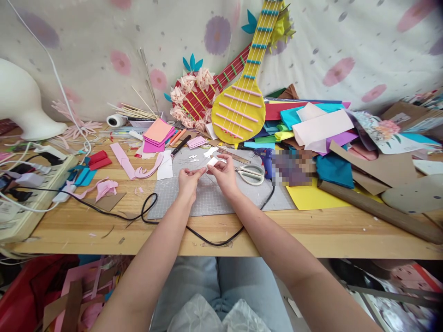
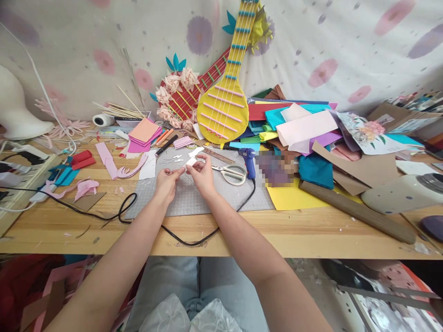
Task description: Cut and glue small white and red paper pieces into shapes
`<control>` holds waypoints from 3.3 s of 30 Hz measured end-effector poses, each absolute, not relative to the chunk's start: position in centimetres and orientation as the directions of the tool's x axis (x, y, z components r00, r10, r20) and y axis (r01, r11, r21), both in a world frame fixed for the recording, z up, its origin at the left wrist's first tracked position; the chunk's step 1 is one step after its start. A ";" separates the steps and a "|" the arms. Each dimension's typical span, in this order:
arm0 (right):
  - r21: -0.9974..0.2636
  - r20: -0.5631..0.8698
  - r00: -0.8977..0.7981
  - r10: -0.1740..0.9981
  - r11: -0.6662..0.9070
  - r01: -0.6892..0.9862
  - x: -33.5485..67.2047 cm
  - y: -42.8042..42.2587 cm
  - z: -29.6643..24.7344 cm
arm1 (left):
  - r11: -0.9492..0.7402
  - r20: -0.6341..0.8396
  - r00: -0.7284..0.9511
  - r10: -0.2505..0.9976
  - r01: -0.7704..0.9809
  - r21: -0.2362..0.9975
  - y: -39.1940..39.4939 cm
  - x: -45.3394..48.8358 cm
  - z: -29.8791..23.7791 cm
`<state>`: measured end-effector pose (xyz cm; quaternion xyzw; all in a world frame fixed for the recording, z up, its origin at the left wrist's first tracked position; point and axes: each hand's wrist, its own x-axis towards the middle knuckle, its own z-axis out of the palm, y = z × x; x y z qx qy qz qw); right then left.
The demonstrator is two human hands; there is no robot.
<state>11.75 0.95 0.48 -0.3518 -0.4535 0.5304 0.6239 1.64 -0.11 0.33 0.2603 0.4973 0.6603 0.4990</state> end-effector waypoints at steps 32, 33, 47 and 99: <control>-0.972 0.182 0.084 0.980 0.193 -0.134 12.1 1.4 -0.5 | 0.054 -0.187 -0.313 0.931 -0.387 0.920 0.0 1.6 0.4; -0.969 0.205 0.103 0.973 0.217 -0.117 12.2 1.5 -0.5 | 0.056 -0.184 -0.322 0.928 -0.370 0.927 0.0 1.6 0.4; -0.949 0.284 0.051 0.958 0.288 -0.126 11.9 1.1 -0.4 | -0.016 -0.119 -0.358 0.926 -0.354 0.935 0.0 1.8 0.1; -0.964 0.143 -0.116 0.983 0.112 -0.240 12.0 0.8 -0.7 | -0.036 -0.084 -0.248 0.965 -0.443 0.896 0.0 1.3 -0.3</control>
